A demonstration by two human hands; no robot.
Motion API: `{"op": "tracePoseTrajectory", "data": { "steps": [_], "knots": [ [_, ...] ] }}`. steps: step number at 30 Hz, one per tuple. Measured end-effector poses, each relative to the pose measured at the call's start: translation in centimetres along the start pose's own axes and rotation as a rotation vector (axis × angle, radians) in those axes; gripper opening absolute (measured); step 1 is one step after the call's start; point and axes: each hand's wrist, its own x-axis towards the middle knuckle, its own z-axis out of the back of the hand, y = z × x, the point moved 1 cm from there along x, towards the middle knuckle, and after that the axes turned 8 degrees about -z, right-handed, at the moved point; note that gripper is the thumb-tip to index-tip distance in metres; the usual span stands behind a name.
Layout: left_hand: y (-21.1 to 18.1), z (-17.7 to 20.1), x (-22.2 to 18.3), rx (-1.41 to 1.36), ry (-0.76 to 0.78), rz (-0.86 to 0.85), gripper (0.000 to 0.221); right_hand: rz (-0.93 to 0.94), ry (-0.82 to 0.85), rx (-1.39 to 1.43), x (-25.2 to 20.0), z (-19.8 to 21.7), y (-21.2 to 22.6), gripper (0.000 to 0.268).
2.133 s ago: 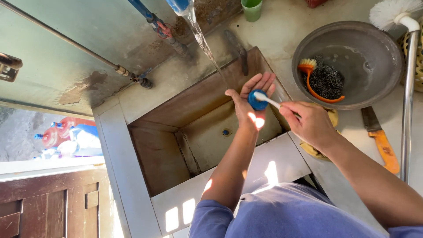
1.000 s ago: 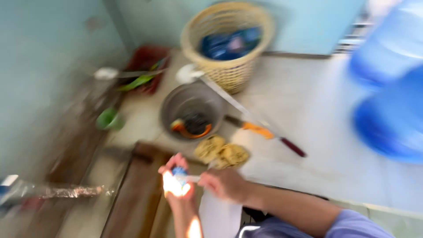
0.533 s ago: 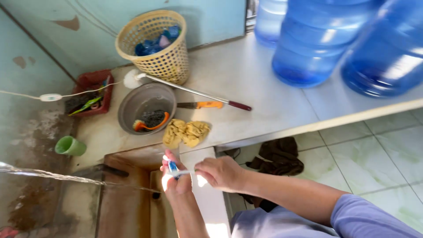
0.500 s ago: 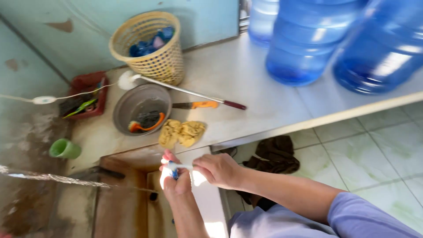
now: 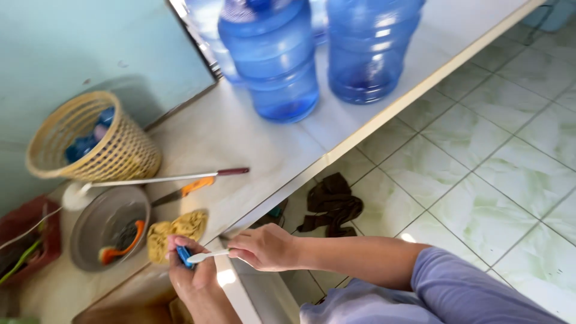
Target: The person is cleaning a blue bottle cap with a toothbrush under running water and then placing it onto a large water bottle.
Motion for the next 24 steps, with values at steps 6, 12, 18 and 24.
{"op": "tracePoseTrajectory", "data": {
  "steps": [6, 12, 18, 24],
  "knots": [
    [0.7, -0.2, -0.1, -0.079, -0.016, -0.070, 0.019, -0.037, -0.002, 0.049, -0.2, 0.1, -1.6, 0.015],
    [-1.8, 0.0, -2.9, -0.093, -0.109, -0.209, 0.019, 0.023, -0.057, -0.016, 1.1, -0.9, 0.8, 0.016],
    [-7.3, 2.2, -3.1, -0.214, -0.029, -0.266, 0.022, 0.131, 0.094, 0.046, 0.4, -5.3, 3.0, 0.017],
    [-12.7, 4.9, -4.5, -0.310, 0.083, -0.291, 0.020, 0.170, 0.176, 0.058, -0.8, -9.7, 5.3, 0.020]
  ]
}}
